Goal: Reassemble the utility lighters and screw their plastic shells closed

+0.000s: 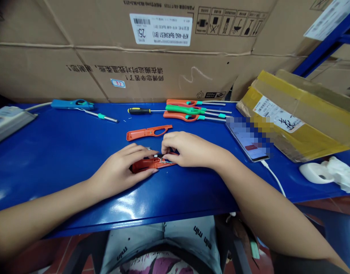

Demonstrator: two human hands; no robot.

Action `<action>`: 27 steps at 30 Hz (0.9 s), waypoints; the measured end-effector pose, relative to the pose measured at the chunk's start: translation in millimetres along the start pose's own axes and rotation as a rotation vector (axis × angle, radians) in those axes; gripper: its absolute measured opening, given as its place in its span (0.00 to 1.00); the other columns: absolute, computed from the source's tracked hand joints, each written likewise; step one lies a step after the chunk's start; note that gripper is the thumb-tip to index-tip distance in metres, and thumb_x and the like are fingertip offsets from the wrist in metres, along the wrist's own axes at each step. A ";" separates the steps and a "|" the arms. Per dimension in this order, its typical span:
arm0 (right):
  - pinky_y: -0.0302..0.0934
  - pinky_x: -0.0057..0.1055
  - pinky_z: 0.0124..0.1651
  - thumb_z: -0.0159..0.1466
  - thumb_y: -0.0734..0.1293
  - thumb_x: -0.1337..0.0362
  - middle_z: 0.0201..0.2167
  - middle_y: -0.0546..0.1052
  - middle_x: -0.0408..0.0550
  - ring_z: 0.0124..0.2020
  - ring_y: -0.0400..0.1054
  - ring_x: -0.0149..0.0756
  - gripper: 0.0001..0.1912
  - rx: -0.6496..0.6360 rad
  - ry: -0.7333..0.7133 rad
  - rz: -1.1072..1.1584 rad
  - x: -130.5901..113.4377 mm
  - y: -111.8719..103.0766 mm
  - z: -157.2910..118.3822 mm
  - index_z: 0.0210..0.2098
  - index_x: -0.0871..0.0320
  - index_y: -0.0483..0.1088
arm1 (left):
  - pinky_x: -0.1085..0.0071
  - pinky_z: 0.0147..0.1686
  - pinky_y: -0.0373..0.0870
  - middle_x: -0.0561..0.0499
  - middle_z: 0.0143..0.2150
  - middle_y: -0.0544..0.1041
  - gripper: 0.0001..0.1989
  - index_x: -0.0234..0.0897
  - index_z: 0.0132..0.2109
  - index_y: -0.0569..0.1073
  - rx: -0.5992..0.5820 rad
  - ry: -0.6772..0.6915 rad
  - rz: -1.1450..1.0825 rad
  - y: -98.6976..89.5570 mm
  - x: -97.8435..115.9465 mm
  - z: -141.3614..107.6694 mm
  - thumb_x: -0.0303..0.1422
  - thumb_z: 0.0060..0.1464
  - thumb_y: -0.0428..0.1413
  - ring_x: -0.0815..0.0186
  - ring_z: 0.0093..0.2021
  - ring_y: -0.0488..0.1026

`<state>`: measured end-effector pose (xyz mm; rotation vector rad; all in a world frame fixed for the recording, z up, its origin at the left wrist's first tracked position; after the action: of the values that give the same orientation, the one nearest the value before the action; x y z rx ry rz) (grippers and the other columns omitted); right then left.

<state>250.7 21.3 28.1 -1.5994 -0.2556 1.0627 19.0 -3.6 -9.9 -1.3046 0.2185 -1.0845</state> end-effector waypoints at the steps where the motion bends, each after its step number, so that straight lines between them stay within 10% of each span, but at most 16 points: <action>1: 0.59 0.29 0.39 0.64 0.68 0.72 0.36 0.76 0.48 0.36 0.68 0.34 0.03 -0.002 -0.002 -0.020 -0.1 -0.2 -0.3 0.34 0.59 0.73 | 0.57 0.49 0.75 0.45 0.48 0.79 0.19 0.37 0.58 0.74 -0.001 -0.004 0.000 -0.1 0.2 0.0 0.36 0.62 0.61 0.56 0.47 0.75; 27: 0.59 0.32 0.41 0.67 0.66 0.68 0.35 0.76 0.49 0.39 0.69 0.38 0.06 -0.041 -0.089 -0.200 -8.3 3.8 -0.3 0.34 0.59 0.74 | 0.63 0.46 0.76 0.46 0.46 0.82 0.14 0.40 0.53 0.80 0.029 0.065 0.009 -1.3 4.4 0.9 0.38 0.64 0.59 0.61 0.44 0.77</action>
<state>244.9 14.4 28.9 -1.5292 -0.4899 0.9799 21.3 -6.1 -6.7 -1.2424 0.2562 -1.1199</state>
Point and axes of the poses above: each hand's wrist, its own z-axis towards the middle knuckle, its own y-axis out of the palm, x = y × z, the point moved 1 cm from there along z, towards the middle knuckle
